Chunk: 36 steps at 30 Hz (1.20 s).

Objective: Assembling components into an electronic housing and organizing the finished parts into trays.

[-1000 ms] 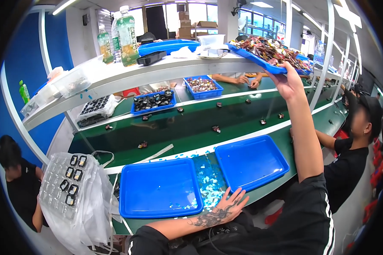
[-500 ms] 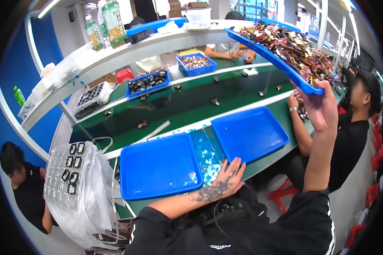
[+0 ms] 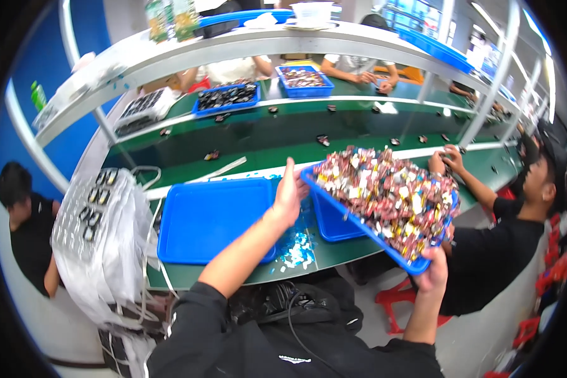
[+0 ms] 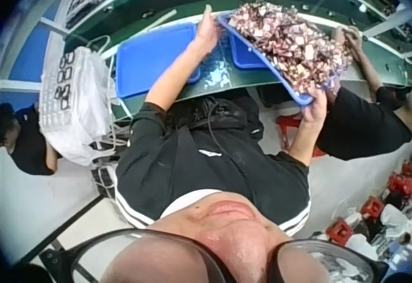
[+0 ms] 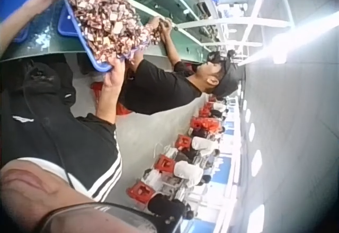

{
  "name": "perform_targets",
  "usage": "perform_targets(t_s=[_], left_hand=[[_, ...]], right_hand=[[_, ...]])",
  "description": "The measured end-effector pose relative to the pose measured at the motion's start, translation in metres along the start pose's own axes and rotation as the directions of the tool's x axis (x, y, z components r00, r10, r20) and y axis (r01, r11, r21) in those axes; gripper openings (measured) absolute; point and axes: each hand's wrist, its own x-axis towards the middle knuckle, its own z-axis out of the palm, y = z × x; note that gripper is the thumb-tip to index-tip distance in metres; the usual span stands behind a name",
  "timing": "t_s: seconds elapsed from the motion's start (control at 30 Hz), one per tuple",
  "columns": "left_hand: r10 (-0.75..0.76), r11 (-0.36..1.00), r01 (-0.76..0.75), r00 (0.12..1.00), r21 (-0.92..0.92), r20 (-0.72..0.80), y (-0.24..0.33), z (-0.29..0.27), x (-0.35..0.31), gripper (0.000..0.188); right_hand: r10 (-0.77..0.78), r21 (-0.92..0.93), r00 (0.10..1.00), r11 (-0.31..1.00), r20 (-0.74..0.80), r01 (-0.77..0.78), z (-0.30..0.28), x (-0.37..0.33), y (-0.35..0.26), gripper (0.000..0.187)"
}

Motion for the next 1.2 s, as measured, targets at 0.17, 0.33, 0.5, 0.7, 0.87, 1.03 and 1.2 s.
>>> perform_targets(t_s=[0.17, 0.33, 0.5, 0.7, 0.87, 1.03, 1.2], left_hand=[[-0.301, 0.944, 0.287, 0.951, -0.164, -0.067, -0.006, -0.016, 0.029, 0.070], [0.068, 0.986, -0.052, 0.993, 0.155, -0.100, -0.036, -0.016, 0.011, 0.036], [0.053, 0.998, -0.048, 0.976, 0.031, -0.212, -0.066, -0.012, -0.003, 0.035], [0.187, 0.982, -0.168, 0.940, 0.089, -0.285, -0.087, 0.014, -0.017, 0.041], [0.231, 0.972, -0.232, 0.918, 0.036, -0.322, -0.093, 0.028, -0.025, 0.048], [0.145, 0.988, -0.152, 0.955, -0.007, -0.260, -0.091, 0.019, -0.032, 0.052], [0.085, 0.983, -0.124, 0.962, -0.137, -0.260, -0.103, 0.031, -0.037, 0.058]], right_hand=[[0.188, 0.005, 0.980, 0.982, 0.059, -0.188, -0.039, 0.021, 0.008, 0.077], [0.290, -0.088, 0.951, 0.956, 0.110, -0.281, -0.092, 0.073, 0.013, 0.073], [0.345, -0.140, 0.922, 0.936, 0.177, -0.324, -0.107, 0.109, -0.006, 0.076], [0.293, -0.097, 0.953, 0.953, 0.072, -0.286, -0.157, 0.164, -0.003, 0.053], [0.266, -0.317, 0.964, 0.916, 0.022, -0.246, -0.151, 0.182, -0.011, 0.040], [0.193, -0.286, 0.979, 0.936, -0.068, -0.205, -0.121, 0.195, -0.013, 0.035], [0.094, -0.766, 0.995, 0.638, -0.032, -0.085, -0.160, 0.221, -0.018, 0.046]])
